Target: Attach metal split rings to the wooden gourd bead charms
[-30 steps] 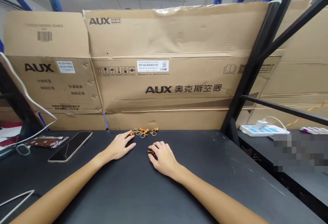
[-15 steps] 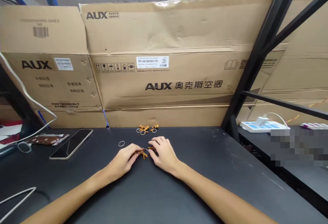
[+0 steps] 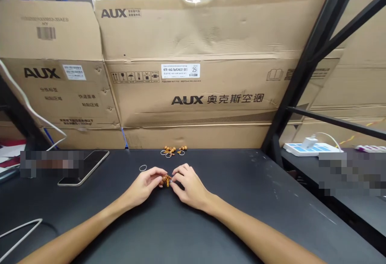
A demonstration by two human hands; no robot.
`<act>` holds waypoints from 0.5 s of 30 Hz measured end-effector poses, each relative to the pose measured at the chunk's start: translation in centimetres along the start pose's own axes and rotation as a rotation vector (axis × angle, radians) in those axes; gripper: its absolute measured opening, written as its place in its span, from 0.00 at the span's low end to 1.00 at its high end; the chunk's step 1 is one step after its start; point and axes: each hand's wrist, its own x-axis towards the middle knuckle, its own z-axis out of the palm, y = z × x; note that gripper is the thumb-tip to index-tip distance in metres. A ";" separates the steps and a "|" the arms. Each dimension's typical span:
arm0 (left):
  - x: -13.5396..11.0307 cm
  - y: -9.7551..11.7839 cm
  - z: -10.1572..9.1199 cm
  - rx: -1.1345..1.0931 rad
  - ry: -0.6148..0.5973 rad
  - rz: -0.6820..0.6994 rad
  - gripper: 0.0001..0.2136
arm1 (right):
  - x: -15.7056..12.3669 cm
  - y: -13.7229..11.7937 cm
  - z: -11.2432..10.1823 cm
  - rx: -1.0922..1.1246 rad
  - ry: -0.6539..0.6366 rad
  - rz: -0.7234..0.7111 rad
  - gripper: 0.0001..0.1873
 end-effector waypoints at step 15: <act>-0.5 1.5 0.7 0.428 -0.051 0.081 0.08 | 0.1 -1.0 0.2 0.216 0.026 0.121 0.13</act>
